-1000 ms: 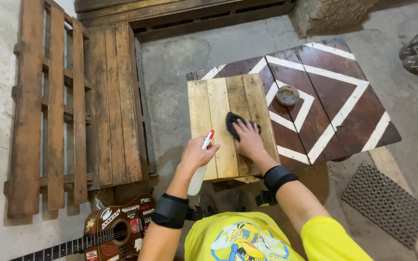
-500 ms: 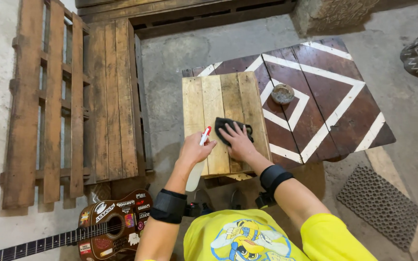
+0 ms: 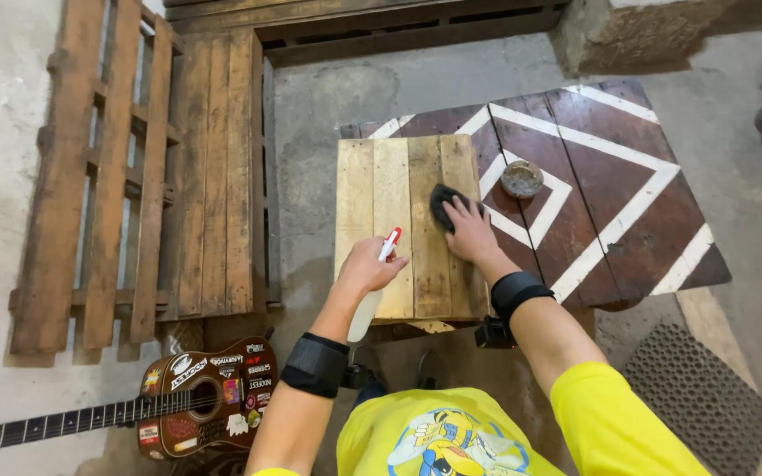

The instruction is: The recorder cleans and polishes a small wooden board using a spray bottle and a cloth.

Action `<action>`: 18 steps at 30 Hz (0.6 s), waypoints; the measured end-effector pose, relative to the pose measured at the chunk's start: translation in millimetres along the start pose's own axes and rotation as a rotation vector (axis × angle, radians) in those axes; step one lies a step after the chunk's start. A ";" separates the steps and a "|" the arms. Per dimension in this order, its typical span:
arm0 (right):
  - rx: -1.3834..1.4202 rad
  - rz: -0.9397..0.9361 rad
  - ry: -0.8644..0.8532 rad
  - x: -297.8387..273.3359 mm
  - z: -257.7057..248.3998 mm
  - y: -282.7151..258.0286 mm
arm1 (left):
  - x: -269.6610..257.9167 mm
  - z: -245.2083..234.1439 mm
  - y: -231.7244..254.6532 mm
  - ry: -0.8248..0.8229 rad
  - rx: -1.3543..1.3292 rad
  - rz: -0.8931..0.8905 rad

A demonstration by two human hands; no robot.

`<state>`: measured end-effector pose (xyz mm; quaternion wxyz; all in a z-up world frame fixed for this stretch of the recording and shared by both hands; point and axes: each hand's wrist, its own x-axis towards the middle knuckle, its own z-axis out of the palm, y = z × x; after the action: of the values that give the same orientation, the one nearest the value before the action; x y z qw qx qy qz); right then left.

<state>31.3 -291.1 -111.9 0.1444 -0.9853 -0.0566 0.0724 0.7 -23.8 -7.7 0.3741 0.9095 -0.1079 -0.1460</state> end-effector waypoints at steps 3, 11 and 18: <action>0.061 0.114 -0.057 6.9 -7.8 -2.5 | -11.8 -7.9 6.0 -0.021 -0.039 -0.035; 0.036 0.100 0.094 -5.5 12.7 -12.0 | -43.9 -16.1 -3.1 0.123 -0.214 -0.088; 0.064 0.008 0.137 -41.6 26.1 -38.9 | -60.2 -17.0 -27.7 0.049 -0.186 -0.049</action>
<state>-17.3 -252.4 -120.0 0.1788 -0.9830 -0.0402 0.0072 -47.2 24.9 -4.7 0.4557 0.8765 -0.0625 -0.1423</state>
